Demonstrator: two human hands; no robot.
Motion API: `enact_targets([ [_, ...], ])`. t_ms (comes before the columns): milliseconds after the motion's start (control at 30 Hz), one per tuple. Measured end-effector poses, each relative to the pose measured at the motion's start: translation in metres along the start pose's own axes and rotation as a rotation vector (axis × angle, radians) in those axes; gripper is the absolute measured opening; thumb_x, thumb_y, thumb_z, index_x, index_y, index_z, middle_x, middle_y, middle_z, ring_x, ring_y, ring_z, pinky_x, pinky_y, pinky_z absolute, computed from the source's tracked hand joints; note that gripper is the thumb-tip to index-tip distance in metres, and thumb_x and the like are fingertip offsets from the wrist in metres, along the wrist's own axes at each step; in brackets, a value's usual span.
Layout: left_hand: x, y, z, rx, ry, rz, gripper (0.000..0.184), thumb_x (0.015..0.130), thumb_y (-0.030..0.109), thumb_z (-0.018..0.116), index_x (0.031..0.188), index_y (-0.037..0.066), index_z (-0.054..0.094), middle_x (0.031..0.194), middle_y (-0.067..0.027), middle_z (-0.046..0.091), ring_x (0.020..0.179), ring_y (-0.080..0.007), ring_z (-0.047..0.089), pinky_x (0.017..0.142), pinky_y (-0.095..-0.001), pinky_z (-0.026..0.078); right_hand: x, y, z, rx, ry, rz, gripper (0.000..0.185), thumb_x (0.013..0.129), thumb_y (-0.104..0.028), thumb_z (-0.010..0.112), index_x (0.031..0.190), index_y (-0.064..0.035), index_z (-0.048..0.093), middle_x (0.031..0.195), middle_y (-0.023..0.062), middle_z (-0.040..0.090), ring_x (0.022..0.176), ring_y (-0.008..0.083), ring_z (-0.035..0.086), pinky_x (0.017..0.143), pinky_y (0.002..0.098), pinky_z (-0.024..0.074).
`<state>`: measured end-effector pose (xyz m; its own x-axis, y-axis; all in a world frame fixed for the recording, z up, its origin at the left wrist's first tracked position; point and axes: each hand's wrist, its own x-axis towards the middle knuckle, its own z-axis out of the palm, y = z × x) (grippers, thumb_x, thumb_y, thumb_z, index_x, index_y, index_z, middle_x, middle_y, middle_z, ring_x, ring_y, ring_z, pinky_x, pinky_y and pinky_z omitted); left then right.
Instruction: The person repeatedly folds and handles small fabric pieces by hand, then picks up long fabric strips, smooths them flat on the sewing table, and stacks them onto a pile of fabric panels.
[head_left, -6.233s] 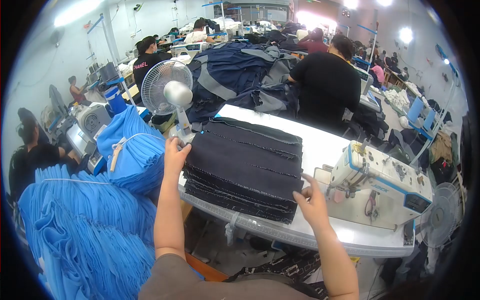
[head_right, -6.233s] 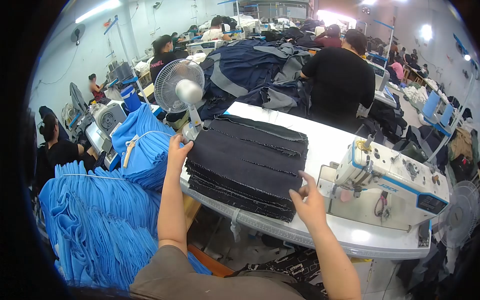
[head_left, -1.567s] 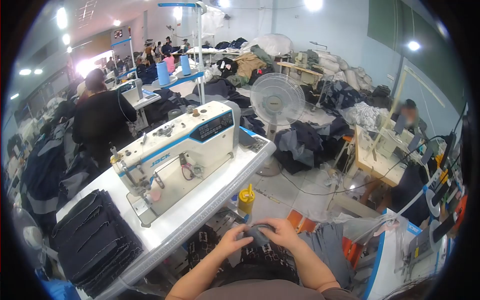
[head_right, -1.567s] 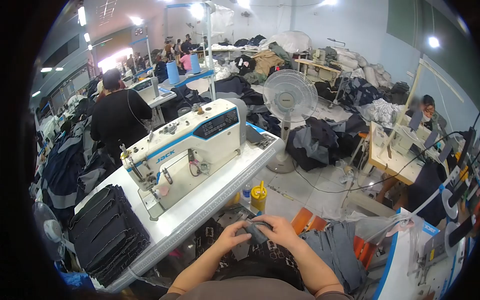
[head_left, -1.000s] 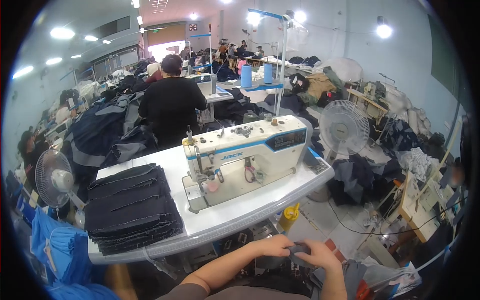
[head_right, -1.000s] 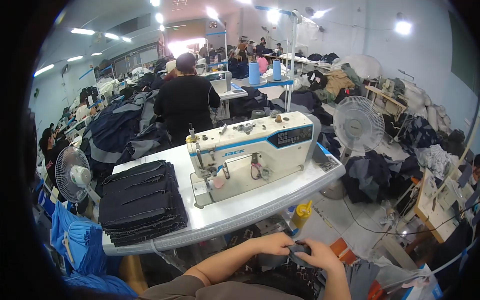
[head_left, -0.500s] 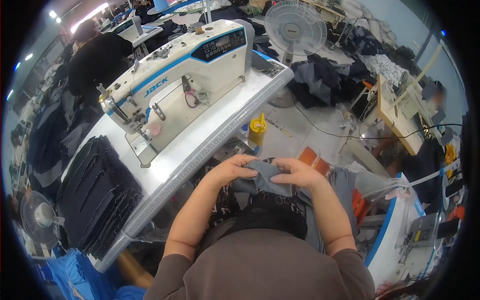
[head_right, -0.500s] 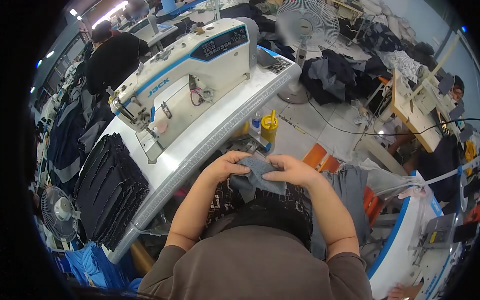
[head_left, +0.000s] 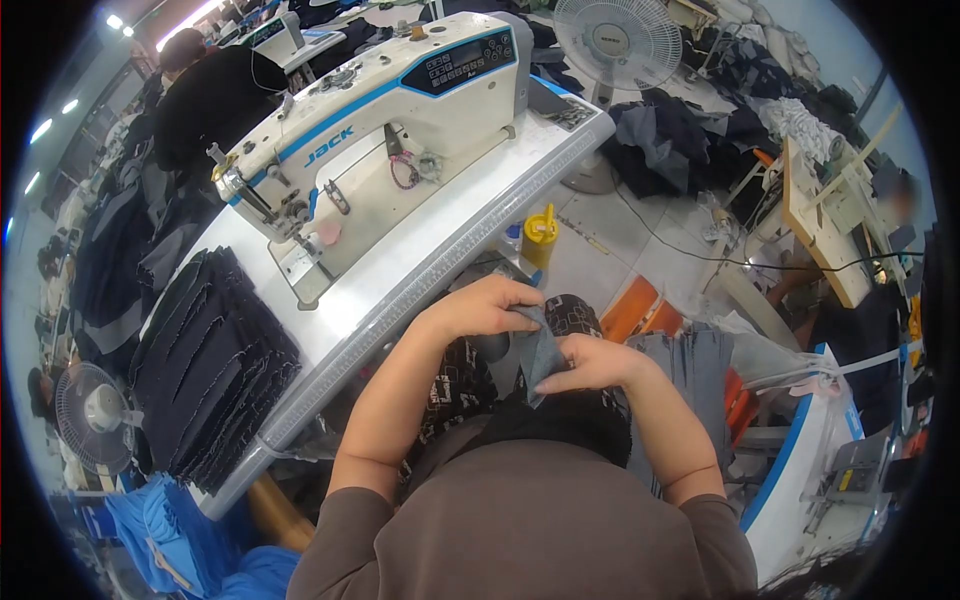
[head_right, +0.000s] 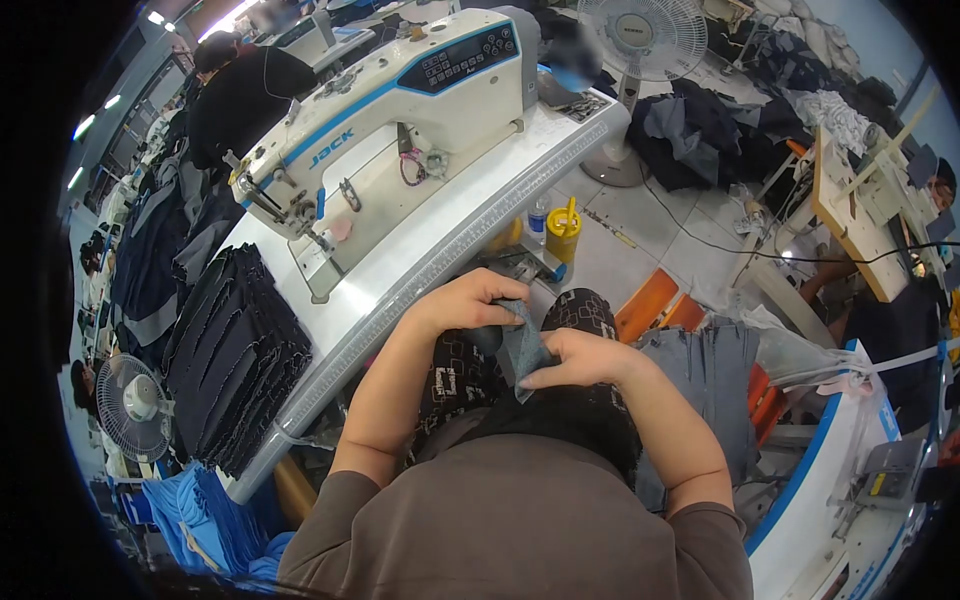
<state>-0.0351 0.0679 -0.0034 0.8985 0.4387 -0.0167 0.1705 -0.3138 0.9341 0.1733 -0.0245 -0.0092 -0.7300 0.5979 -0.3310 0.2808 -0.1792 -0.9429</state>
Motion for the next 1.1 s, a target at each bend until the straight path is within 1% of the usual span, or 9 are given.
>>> enact_targets([
  [167,-0.001,0.009,-0.003,0.116,0.010,0.036,0.015,0.080,0.009,0.065,0.081,-0.001,0.054,0.064,-0.0099,0.046,0.064,-0.0131,0.045,0.061,-0.0298,0.040,-0.001,-0.002,0.004,-0.169,-0.018,-0.141,0.028,0.079,-0.022,0.072,0.099,-0.0028,0.067,0.105,0.0110,0.056,0.102,0.0212,0.055,0.089,0.0327,0.0429],
  [467,-0.006,0.011,-0.002,0.164,0.036,0.036,0.017,0.078,0.011,0.067,0.080,0.000,0.054,0.066,-0.0119,0.049,0.063,-0.0200,0.048,0.061,-0.0315,0.040,-0.004,-0.002,0.011,-0.410,0.050,-0.127,0.028,0.076,-0.019,0.072,0.098,-0.0045,0.065,0.106,0.0163,0.057,0.103,0.0314,0.055,0.090,0.0391,0.0433],
  [567,-0.007,0.000,-0.003,0.278,0.159,0.087,0.016,0.078,0.010,0.066,0.080,0.000,0.054,0.071,-0.0124,0.052,0.068,-0.0256,0.051,0.065,-0.0336,0.041,-0.007,-0.008,0.007,-0.409,0.141,-0.311,0.026,0.074,-0.017,0.072,0.095,-0.0033,0.064,0.101,0.0160,0.058,0.102,0.0312,0.055,0.088,0.0403,0.0432],
  [667,-0.010,0.003,0.010,0.314,0.425,0.270,0.015,0.077,0.015,0.065,0.076,0.002,0.057,0.071,-0.0145,0.054,0.072,-0.0333,0.054,0.067,-0.0383,0.042,-0.012,-0.021,-0.003,-0.503,0.419,-0.438,0.023,0.071,-0.011,0.071,0.089,-0.0003,0.062,0.092,0.0152,0.058,0.093,0.0304,0.057,0.082,0.0381,0.0448],
  [767,-0.002,0.010,0.053,0.665,0.636,0.363,0.019,0.073,0.013,0.066,0.068,0.005,0.050,0.070,-0.0116,0.052,0.072,-0.0328,0.054,0.068,-0.0418,0.041,-0.001,-0.014,-0.029,-0.654,1.345,-0.612,0.024,0.063,-0.001,0.066,0.085,0.0018,0.058,0.081,0.0139,0.053,0.076,0.0293,0.055,0.068,0.0327,0.0447],
  [833,0.010,0.020,0.097,0.621,0.684,0.393,0.023,0.072,0.015,0.069,0.066,0.007,0.049,0.067,-0.0099,0.049,0.069,-0.0315,0.052,0.063,-0.0399,0.040,0.012,-0.004,-0.036,-0.734,1.381,-0.640,0.022,0.063,0.001,0.064,0.083,0.0001,0.057,0.081,0.0118,0.051,0.074,0.0258,0.053,0.066,0.0307,0.0427],
  [967,0.003,0.011,0.094,0.544,0.588,0.354,0.019,0.081,0.016,0.063,0.073,0.004,0.052,0.073,-0.0125,0.053,0.070,-0.0322,0.053,0.065,-0.0382,0.042,0.028,0.000,-0.025,-0.721,1.412,-0.717,0.014,0.069,-0.001,0.063,0.081,-0.0026,0.056,0.079,0.0071,0.047,0.070,0.0186,0.048,0.060,0.0268,0.0379],
  [1033,-0.004,0.003,0.086,0.137,0.592,0.216,0.019,0.088,0.017,0.055,0.078,0.002,0.054,0.075,-0.0124,0.053,0.069,-0.0278,0.055,0.066,-0.0355,0.044,0.023,-0.004,-0.016,-0.632,1.362,-0.729,0.012,0.073,-0.003,0.064,0.081,-0.0037,0.056,0.076,0.0061,0.046,0.070,0.0165,0.047,0.060,0.0255,0.0370],
  [1100,-0.001,0.011,0.077,0.024,0.682,0.134,0.021,0.090,0.020,0.053,0.082,0.001,0.055,0.079,-0.0150,0.054,0.075,-0.0318,0.055,0.071,-0.0372,0.044,0.023,-0.005,-0.009,-0.598,1.329,-0.747,0.012,0.073,-0.003,0.065,0.081,-0.0039,0.056,0.076,0.0059,0.046,0.069,0.0165,0.046,0.060,0.0256,0.0370],
])
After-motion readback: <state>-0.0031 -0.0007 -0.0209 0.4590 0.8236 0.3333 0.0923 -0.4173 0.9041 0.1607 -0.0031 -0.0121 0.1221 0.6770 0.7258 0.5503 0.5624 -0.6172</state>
